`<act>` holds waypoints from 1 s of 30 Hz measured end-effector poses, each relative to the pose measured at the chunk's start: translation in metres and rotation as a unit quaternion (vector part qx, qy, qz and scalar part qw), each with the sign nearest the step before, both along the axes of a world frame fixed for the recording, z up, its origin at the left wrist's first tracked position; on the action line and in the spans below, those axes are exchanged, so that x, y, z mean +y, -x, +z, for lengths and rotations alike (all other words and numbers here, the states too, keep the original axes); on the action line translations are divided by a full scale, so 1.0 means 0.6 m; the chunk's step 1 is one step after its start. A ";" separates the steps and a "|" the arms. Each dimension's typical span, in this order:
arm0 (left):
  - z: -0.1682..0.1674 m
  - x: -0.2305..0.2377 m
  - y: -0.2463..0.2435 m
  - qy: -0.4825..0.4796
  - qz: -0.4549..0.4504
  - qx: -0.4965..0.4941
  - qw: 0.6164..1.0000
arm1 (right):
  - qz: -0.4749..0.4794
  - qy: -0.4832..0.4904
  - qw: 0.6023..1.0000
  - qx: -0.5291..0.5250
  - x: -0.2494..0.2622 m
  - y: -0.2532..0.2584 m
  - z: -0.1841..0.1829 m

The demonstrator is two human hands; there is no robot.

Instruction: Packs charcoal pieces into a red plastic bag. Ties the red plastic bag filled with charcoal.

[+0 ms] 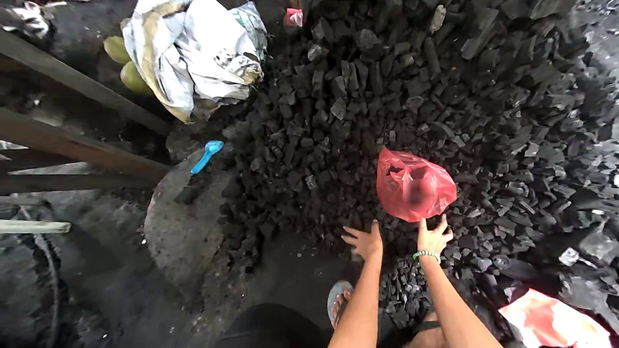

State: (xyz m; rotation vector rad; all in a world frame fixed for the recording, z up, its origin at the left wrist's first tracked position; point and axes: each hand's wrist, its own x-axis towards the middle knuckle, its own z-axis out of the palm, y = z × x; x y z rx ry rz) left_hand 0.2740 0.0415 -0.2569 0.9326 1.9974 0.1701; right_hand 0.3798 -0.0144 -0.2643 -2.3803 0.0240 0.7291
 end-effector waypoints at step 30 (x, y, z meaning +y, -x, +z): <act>0.227 -0.078 -0.048 -0.151 -0.313 -0.219 0.912 | -0.189 -0.268 0.921 0.210 -0.171 0.086 0.011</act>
